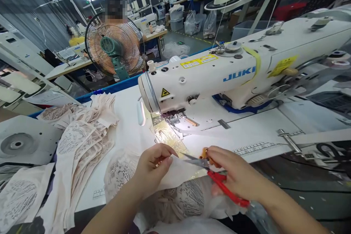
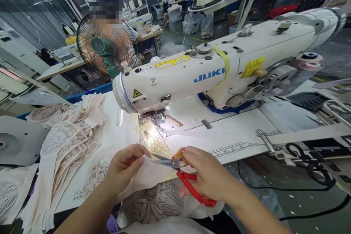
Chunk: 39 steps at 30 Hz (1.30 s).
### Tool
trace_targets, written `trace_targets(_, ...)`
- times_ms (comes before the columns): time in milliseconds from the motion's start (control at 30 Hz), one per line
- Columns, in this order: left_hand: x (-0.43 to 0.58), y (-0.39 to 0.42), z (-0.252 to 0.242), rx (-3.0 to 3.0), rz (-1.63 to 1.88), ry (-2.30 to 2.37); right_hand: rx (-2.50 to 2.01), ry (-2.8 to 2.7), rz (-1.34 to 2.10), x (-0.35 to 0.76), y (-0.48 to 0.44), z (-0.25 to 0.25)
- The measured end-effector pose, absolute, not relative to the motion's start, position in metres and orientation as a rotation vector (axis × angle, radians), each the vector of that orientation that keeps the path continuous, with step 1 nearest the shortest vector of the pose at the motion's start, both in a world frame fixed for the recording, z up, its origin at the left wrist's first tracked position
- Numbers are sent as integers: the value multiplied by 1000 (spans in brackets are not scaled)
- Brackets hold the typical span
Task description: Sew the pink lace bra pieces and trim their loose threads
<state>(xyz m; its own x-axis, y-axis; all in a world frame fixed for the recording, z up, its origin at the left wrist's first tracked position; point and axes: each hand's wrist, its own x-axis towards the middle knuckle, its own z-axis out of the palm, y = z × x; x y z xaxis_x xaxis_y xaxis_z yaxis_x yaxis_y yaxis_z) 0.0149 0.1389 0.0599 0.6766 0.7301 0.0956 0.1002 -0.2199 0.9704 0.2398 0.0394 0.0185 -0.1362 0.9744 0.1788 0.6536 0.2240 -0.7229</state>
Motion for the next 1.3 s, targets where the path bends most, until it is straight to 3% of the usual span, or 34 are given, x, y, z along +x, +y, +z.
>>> trace_targets(967,16,135,56,1673,763,754,-1658,-1984,529,215,49,19)
trace_targets(1300,13,136,57,1745,747,747,-1638,-1844,730,213,47,9)
